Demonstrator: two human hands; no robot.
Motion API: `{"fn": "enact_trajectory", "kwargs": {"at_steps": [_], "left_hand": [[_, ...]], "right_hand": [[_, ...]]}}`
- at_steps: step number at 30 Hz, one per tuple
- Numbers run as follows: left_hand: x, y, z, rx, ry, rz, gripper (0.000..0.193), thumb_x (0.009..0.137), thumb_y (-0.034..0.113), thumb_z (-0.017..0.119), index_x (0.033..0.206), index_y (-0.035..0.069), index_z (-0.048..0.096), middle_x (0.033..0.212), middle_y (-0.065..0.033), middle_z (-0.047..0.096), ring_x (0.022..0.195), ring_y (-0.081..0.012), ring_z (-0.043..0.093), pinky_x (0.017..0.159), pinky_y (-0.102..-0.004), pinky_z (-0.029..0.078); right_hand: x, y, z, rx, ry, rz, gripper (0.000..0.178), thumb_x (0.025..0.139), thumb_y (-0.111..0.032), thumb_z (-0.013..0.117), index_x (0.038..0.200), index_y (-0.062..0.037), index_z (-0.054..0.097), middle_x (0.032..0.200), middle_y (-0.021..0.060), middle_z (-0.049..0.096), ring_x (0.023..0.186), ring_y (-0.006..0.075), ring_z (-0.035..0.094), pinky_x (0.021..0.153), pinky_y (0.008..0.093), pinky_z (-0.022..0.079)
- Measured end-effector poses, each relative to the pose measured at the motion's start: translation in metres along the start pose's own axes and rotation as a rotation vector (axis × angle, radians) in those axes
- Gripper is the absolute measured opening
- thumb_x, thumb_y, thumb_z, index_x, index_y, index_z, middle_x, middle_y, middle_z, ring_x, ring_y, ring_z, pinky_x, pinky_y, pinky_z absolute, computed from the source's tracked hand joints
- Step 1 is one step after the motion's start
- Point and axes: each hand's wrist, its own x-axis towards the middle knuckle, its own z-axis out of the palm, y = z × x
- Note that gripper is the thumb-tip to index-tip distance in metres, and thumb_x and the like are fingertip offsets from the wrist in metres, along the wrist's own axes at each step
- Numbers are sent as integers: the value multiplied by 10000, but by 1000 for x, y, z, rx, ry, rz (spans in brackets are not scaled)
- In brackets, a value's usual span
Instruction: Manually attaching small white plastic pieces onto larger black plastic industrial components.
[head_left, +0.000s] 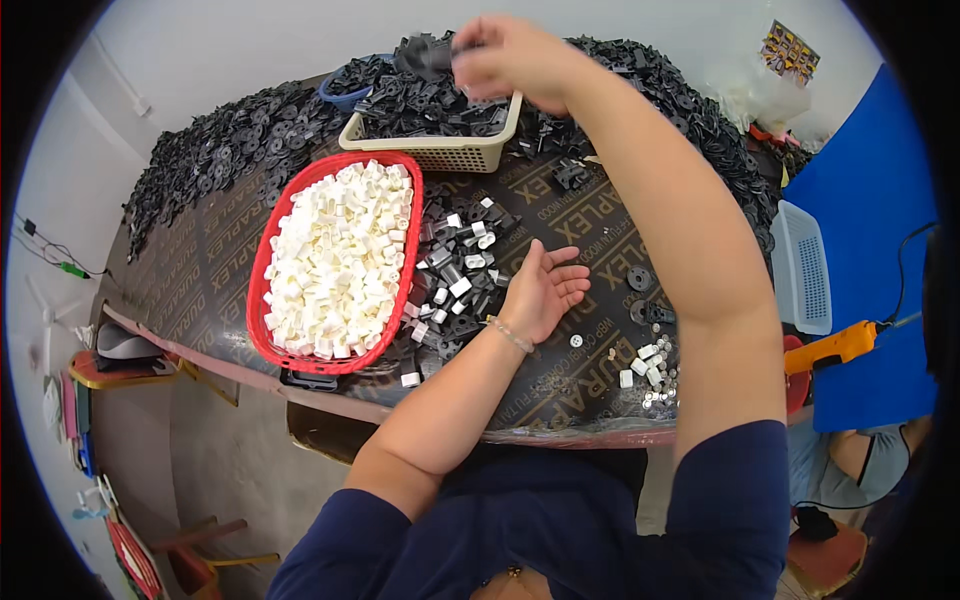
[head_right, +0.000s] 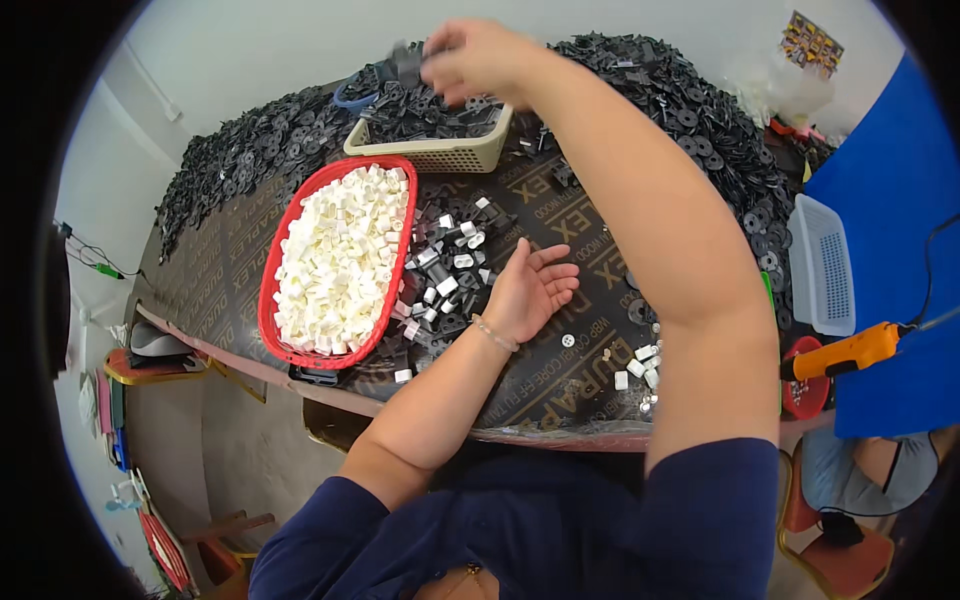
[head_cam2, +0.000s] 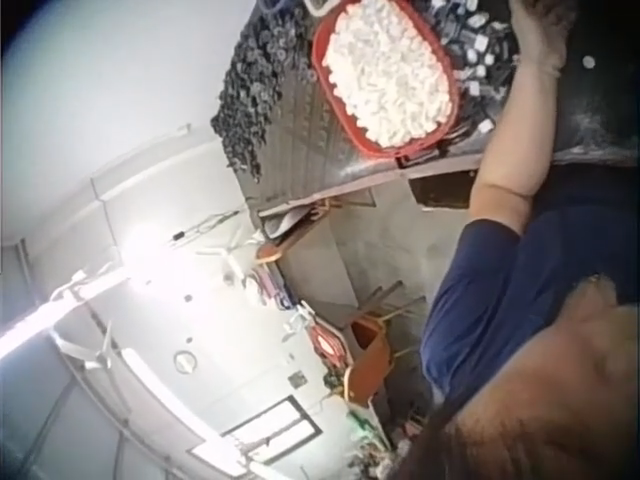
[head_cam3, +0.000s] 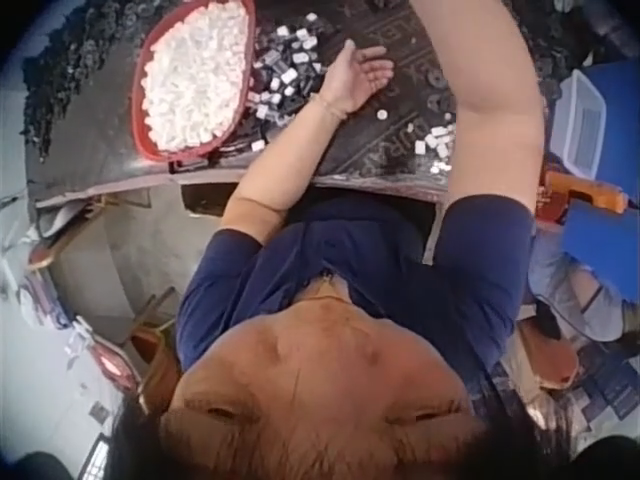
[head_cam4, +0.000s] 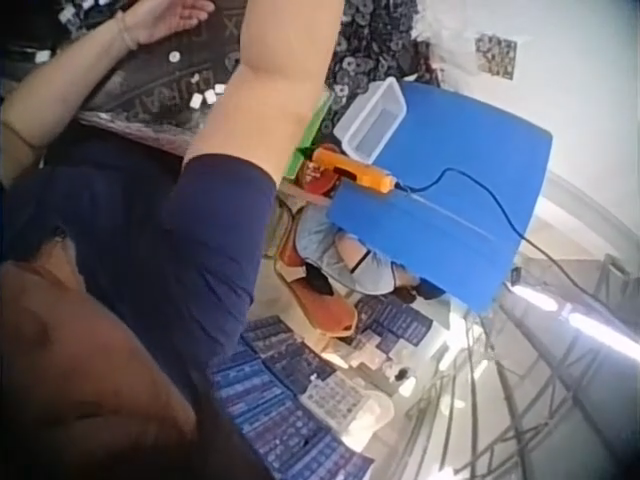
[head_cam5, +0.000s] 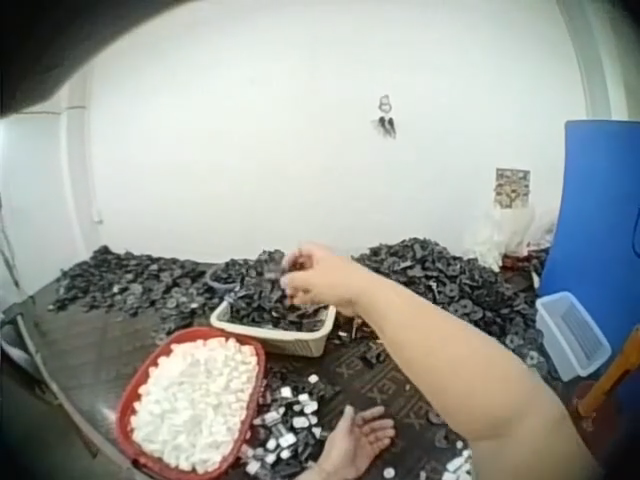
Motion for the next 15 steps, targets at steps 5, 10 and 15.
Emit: {"fn": "enact_trajectory", "kwargs": {"at_steps": [5,10,15], "left_hand": [[-4,4,3,-1,24,23,622,1050,551,333,1318,13,493,1021,-121,627,891,-209,617,794,-331,515],[-1,-7,8,90,67,166,563,1050,500,394,1316,14,494,1076,-131,622,978,-223,612,835,-346,501],[-1,-5,7,140,127,235,507,1002,165,494,1471,55,335,1326,-169,504,1133,-244,554,940,-387,481]], "right_hand": [[25,41,-42,-1031,157,-126,219,747,-113,734,943,-30,680,815,107,683,791,179,664,690,349,524],[-45,132,-86,-1049,-328,540,307,654,-161,783,933,-45,726,1029,166,724,882,311,679,768,407,530],[-105,201,-92,-1200,-99,6,235,688,-114,745,912,-64,695,1023,126,681,956,330,647,849,402,509]]}}
